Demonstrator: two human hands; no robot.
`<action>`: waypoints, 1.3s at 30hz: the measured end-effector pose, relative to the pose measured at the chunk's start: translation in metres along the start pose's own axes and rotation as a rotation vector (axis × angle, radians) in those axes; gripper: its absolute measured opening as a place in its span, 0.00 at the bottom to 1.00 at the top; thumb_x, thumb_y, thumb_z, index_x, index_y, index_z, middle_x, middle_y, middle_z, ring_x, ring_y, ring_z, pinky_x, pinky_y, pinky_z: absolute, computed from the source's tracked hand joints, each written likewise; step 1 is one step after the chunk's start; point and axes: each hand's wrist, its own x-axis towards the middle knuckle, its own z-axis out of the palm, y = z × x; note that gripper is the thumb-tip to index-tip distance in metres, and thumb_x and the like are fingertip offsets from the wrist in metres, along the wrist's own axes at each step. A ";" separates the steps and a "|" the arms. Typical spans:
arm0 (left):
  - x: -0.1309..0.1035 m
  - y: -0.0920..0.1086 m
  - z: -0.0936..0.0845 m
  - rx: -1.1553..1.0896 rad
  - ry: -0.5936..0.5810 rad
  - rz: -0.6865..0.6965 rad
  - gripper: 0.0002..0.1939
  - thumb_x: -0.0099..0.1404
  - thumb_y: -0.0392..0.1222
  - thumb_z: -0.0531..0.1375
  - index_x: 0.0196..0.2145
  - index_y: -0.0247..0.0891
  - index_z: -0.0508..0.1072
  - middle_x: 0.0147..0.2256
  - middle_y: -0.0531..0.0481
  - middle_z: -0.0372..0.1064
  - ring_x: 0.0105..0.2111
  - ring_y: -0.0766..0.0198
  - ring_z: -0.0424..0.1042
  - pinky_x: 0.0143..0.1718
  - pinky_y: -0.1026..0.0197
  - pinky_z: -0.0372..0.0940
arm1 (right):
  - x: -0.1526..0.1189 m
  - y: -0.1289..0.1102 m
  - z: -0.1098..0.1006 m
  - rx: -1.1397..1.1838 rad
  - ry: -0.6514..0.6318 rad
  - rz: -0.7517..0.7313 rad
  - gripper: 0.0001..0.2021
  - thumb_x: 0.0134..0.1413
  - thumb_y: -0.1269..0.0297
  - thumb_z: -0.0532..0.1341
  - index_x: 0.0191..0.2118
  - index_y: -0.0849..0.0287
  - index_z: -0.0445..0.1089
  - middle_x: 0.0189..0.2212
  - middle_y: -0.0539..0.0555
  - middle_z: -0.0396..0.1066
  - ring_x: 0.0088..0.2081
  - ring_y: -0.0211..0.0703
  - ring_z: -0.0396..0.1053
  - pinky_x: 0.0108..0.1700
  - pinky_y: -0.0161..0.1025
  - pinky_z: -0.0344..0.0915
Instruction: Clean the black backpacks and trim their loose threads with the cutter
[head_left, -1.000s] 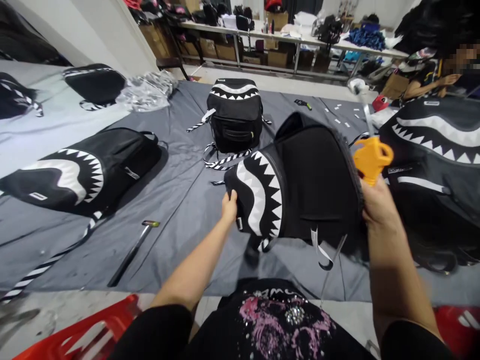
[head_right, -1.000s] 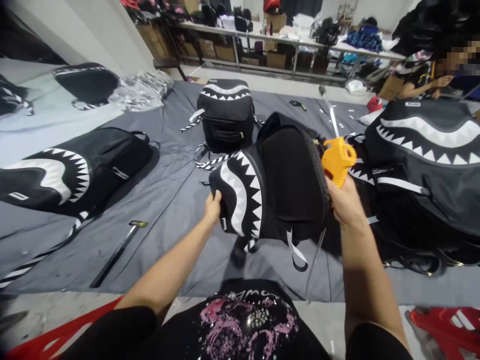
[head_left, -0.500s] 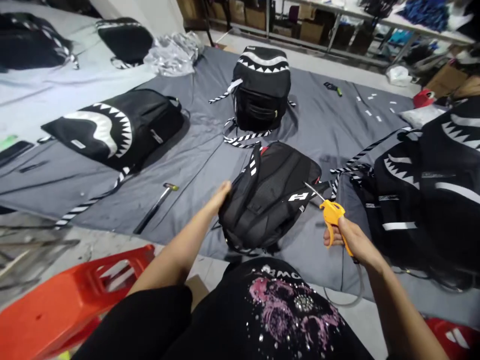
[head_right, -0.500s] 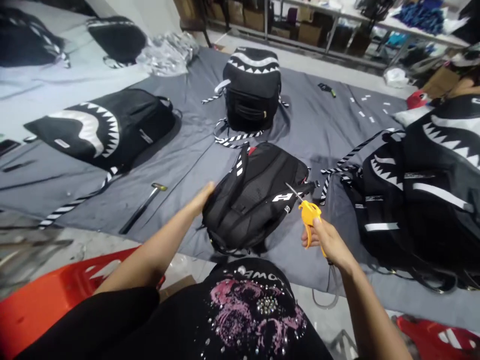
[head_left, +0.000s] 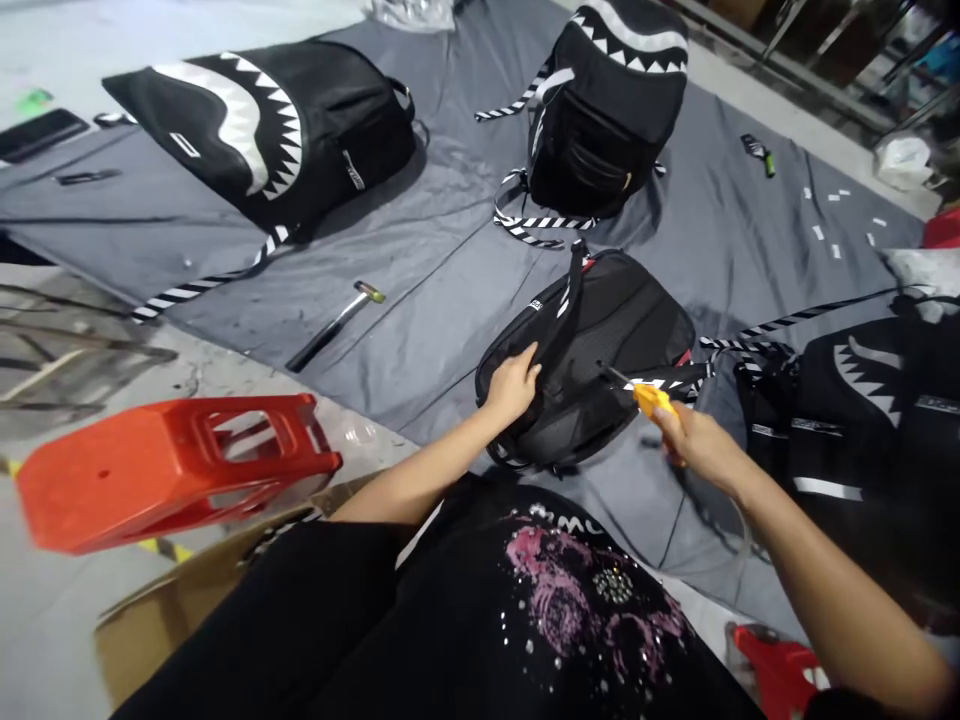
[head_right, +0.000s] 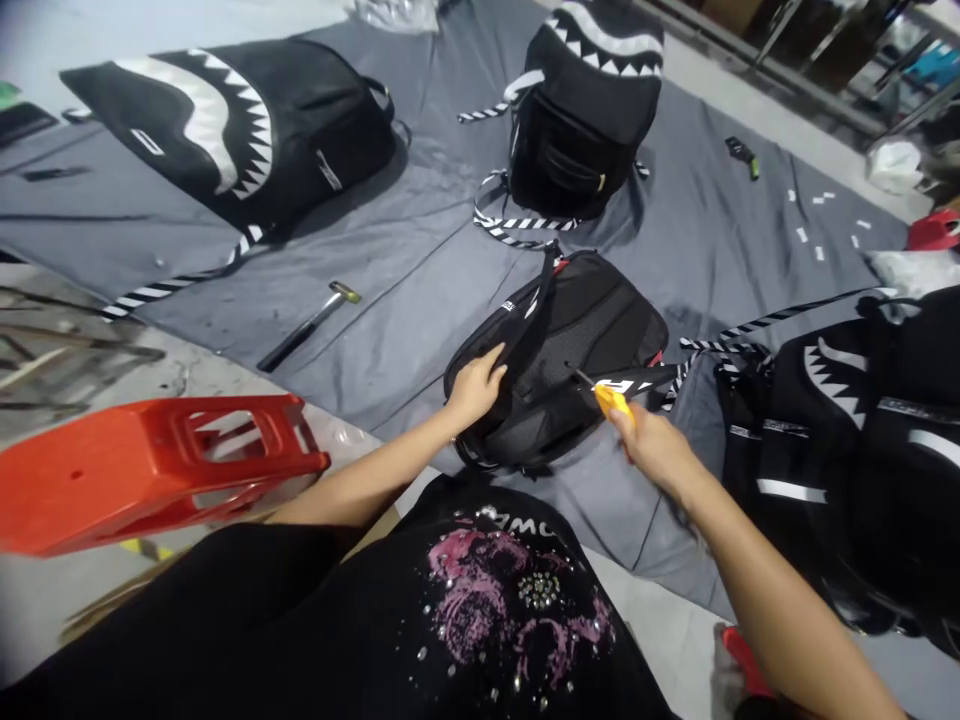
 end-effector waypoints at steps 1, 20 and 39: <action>-0.001 -0.001 -0.004 -0.182 -0.038 0.006 0.24 0.71 0.43 0.53 0.61 0.35 0.65 0.55 0.38 0.70 0.54 0.52 0.70 0.58 0.52 0.62 | 0.006 -0.006 -0.005 -0.077 0.039 0.014 0.26 0.66 0.44 0.43 0.45 0.59 0.67 0.28 0.55 0.75 0.30 0.45 0.73 0.32 0.37 0.60; 0.047 -0.039 0.008 -1.089 -0.282 -0.839 0.15 0.74 0.48 0.47 0.41 0.36 0.67 0.29 0.41 0.77 0.27 0.57 0.79 0.27 0.57 0.74 | 0.080 -0.066 -0.058 -0.352 -0.122 -0.203 0.26 0.66 0.47 0.45 0.45 0.61 0.71 0.41 0.62 0.76 0.40 0.48 0.73 0.37 0.36 0.63; -0.006 0.029 0.024 0.196 -0.031 0.052 0.36 0.65 0.55 0.59 0.67 0.44 0.54 0.69 0.35 0.40 0.66 0.34 0.45 0.61 0.33 0.48 | 0.042 0.003 -0.109 -0.468 0.083 0.167 0.27 0.66 0.51 0.45 0.49 0.68 0.72 0.39 0.69 0.74 0.41 0.54 0.71 0.41 0.44 0.60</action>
